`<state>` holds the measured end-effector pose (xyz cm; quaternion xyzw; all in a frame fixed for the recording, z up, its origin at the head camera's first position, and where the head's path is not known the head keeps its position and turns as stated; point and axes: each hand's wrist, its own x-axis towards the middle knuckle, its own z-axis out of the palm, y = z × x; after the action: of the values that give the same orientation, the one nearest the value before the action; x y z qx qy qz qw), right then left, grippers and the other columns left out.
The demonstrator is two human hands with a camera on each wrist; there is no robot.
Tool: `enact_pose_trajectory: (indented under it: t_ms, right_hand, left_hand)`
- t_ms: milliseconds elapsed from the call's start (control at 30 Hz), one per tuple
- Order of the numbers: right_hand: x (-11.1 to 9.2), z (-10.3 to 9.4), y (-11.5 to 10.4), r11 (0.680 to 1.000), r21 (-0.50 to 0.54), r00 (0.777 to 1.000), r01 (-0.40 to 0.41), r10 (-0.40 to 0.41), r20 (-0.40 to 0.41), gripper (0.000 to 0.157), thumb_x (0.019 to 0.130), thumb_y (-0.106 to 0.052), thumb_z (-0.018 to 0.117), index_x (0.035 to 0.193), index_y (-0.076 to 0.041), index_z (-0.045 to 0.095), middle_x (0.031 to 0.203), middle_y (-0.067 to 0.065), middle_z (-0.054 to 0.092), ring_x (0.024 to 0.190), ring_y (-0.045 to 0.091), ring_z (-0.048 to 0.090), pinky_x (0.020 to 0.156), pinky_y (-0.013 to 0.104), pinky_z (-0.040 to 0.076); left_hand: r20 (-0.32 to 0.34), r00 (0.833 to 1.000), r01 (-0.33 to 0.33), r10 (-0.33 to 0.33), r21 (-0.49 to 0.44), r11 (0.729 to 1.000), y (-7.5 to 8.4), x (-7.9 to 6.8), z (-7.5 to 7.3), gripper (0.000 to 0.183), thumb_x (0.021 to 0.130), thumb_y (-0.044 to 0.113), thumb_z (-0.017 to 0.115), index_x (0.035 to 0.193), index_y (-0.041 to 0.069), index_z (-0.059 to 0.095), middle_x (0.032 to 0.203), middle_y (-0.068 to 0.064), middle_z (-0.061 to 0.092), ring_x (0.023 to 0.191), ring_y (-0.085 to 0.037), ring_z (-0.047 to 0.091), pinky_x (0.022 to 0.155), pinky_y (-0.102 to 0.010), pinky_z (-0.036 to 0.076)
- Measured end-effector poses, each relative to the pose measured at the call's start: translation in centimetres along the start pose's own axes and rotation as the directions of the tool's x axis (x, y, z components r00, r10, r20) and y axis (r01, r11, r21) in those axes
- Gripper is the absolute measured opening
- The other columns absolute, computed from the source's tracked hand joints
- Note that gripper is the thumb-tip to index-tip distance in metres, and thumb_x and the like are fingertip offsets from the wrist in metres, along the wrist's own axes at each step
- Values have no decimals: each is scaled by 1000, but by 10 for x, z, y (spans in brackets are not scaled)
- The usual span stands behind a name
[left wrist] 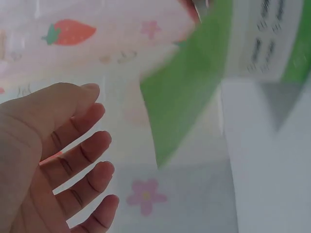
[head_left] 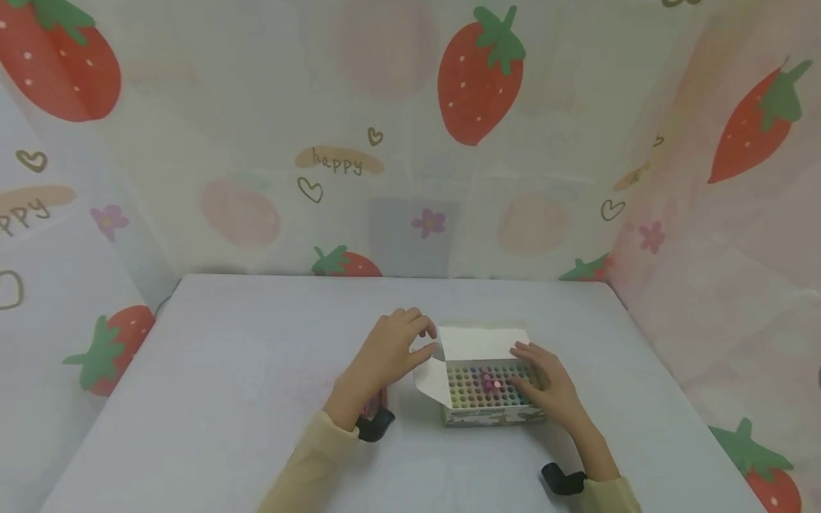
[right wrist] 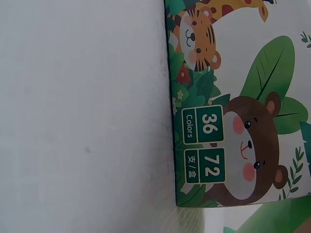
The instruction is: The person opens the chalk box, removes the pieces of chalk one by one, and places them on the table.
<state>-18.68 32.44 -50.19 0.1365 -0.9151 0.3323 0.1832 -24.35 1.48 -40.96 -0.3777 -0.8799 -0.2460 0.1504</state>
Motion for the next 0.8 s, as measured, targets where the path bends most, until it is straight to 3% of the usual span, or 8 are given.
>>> enact_pose_trajectory:
  t_ms: [133, 467, 633, 800]
  right_hand:
    - [0, 1, -1, 1000, -1, 1000, -12, 12, 6, 49, 77, -15, 74, 123, -11, 57, 133, 13, 51, 128, 35, 37, 103, 56, 25]
    - [-1, 3, 0, 1000, 9, 1000, -15, 15, 2, 48, 78, -15, 73, 123, -11, 57, 133, 13, 52, 127, 35, 37, 102, 57, 25]
    - [-1, 3, 1, 1000, 11, 1000, 15, -15, 1, 49, 77, -13, 74, 123, -9, 57, 132, 14, 52, 126, 36, 38, 102, 56, 25]
    - [2, 0, -1, 1000, 12, 1000, -6, 6, 11, 49, 78, -14, 73, 124, -11, 57, 134, 12, 51, 128, 35, 37, 103, 56, 24]
  left_hand:
    - [57, 997, -47, 47, 11, 999, 19, 7, 10, 14, 85, 29, 66, 95, 19, 63, 90, 5, 59, 82, -11, 53, 69, -27, 43]
    - [221, 972, -88, 75, 50, 995, 61, 22, 34, 18, 88, 35, 61, 100, 21, 63, 95, 6, 59, 84, -9, 55, 65, -19, 44]
    - [264, 963, -92, 58, 118, 989, 70, 29, 46, 19, 87, 38, 62, 100, 24, 64, 98, 8, 59, 87, -9, 55, 71, -23, 45]
    - [323, 946, -84, 23, 175, 981, 72, 34, 57, 15, 87, 39, 62, 97, 29, 66, 100, 11, 58, 90, -8, 51, 82, -29, 41]
